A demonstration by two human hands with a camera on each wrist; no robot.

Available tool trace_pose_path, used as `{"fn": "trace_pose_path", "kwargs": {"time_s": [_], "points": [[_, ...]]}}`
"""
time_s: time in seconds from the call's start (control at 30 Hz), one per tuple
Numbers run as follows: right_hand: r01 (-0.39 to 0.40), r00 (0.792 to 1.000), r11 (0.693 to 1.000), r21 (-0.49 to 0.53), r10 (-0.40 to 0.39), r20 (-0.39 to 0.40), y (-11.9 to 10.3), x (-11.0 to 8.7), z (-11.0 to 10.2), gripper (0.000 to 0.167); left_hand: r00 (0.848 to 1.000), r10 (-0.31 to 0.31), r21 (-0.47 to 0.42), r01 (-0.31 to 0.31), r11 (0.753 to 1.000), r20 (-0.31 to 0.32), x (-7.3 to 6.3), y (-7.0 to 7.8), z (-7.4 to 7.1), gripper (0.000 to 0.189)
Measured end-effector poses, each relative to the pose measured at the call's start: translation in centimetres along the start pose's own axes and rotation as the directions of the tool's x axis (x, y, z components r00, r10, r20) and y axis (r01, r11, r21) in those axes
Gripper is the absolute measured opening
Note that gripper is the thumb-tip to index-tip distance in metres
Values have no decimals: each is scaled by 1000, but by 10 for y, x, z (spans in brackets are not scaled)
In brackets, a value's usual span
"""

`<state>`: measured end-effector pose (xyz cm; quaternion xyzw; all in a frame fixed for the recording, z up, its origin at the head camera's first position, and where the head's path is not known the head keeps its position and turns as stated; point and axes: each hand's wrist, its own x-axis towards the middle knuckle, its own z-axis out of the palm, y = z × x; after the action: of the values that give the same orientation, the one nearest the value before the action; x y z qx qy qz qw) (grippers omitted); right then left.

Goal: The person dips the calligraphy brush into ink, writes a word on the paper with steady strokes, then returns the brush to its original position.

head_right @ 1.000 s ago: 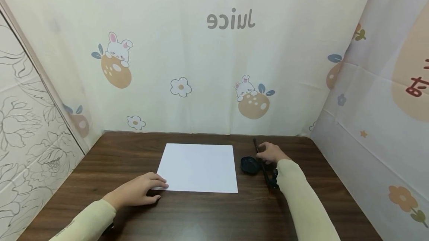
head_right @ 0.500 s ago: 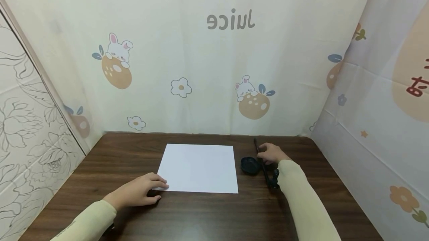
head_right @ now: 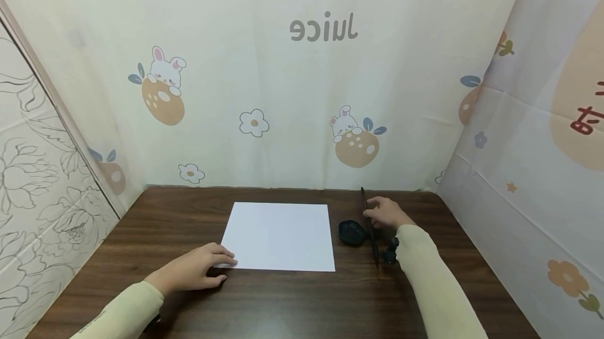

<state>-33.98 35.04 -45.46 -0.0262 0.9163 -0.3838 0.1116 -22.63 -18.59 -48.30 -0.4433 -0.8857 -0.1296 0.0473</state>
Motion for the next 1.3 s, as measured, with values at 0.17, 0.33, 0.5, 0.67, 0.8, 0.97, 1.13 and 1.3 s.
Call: {"fn": "trace_pose_path", "kwargs": {"time_s": [0.17, 0.33, 0.5, 0.67, 0.8, 0.97, 1.13, 1.3], "points": [[29, 999, 999, 27, -28, -18, -1, 0, -4, 60, 1000, 2, 2, -2, 1000, 1, 0, 1, 0, 33], [53, 998, 997, 64, -50, -35, -3, -1, -7, 62, 1000, -1, 4, 1, 1000, 2, 1, 0, 0, 33], [59, 997, 990, 131, -53, -48, -10, -2, -11, 64, 1000, 7, 4, -7, 1000, -4, 0, 0, 0, 33], [102, 993, 985, 142, -92, -69, -22, -7, -15, 65, 1000, 16, 4, -16, 1000, -16, -1, -1, 2, 33], [134, 988, 984, 122, -122, -97, -31, -10, -18, 64, 1000, 12, -1, -12, 1000, -15, -1, -2, 2, 32], [168, 977, 978, 122, -149, -153, -40, -13, -20, 65, 1000, 0, -4, 0, 1000, -2, 0, -1, 0, 33], [219, 961, 969, 118, -194, -196, -51, -18, -23, 60, 1000, 0, -5, 0, 1000, -3, 0, -2, 1, 33], [258, 946, 962, 91, -232, -224, -57, -22, -26, 60, 1000, 7, -4, -7, 1000, -4, 0, -2, 2, 32]]}}
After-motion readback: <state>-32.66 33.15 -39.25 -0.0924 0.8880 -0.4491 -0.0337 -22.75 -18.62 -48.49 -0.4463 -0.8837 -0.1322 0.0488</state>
